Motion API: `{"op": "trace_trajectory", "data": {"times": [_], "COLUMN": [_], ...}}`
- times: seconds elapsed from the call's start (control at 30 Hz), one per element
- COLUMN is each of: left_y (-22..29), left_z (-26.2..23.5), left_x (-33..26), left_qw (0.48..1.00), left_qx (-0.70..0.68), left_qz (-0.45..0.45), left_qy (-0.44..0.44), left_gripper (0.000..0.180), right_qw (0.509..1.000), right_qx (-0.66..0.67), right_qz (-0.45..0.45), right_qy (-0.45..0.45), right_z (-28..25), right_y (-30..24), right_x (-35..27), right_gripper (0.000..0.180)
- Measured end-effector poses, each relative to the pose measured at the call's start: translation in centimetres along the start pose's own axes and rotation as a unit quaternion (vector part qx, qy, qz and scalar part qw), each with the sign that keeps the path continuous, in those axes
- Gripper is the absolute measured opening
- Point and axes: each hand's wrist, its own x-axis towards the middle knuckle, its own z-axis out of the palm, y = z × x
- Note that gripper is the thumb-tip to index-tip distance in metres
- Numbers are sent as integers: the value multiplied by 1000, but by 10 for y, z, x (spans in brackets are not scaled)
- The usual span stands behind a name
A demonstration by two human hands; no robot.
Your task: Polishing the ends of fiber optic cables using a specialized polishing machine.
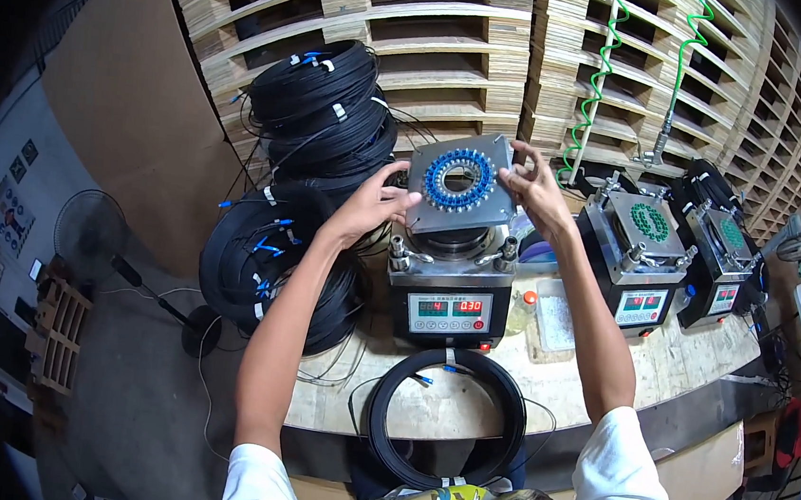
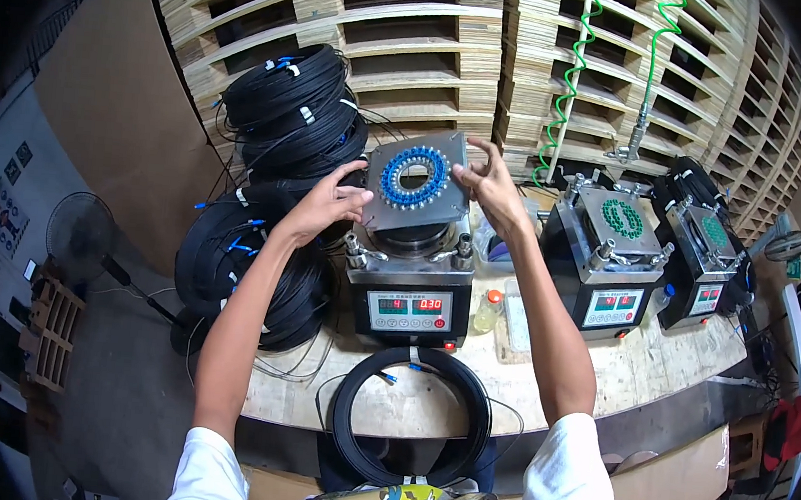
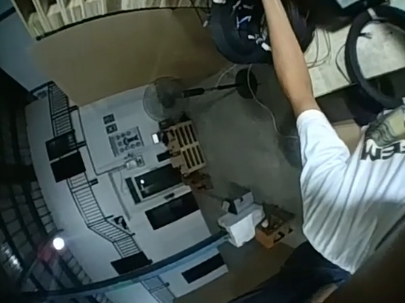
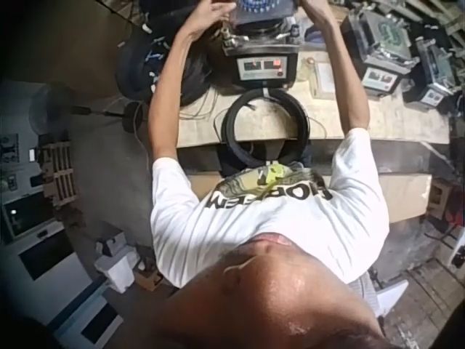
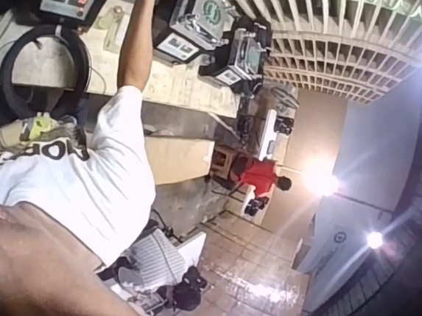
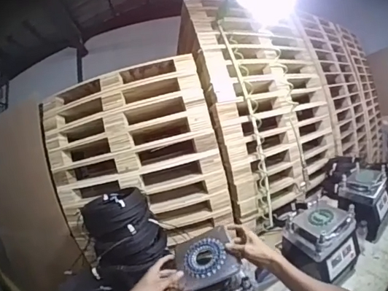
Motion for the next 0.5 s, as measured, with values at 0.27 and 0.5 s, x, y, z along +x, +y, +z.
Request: {"op": "trace_trajectory", "data": {"times": [0.27, 0.5], "left_y": [-42, -51], "left_z": [-15, -10], "left_x": [20, 8], "left_qw": [994, 997], "left_qx": [11, -9], "left_qz": [58, 15], "left_qy": [89, 79], "left_gripper": [65, 71], "right_qw": [997, 996], "right_qx": [16, -28], "right_qz": [52, 83], "right_qy": [-49, -22], "right_z": [-5, -3], "right_y": [44, 39], "right_x": [7, -13], "right_gripper": [49, 56]}}
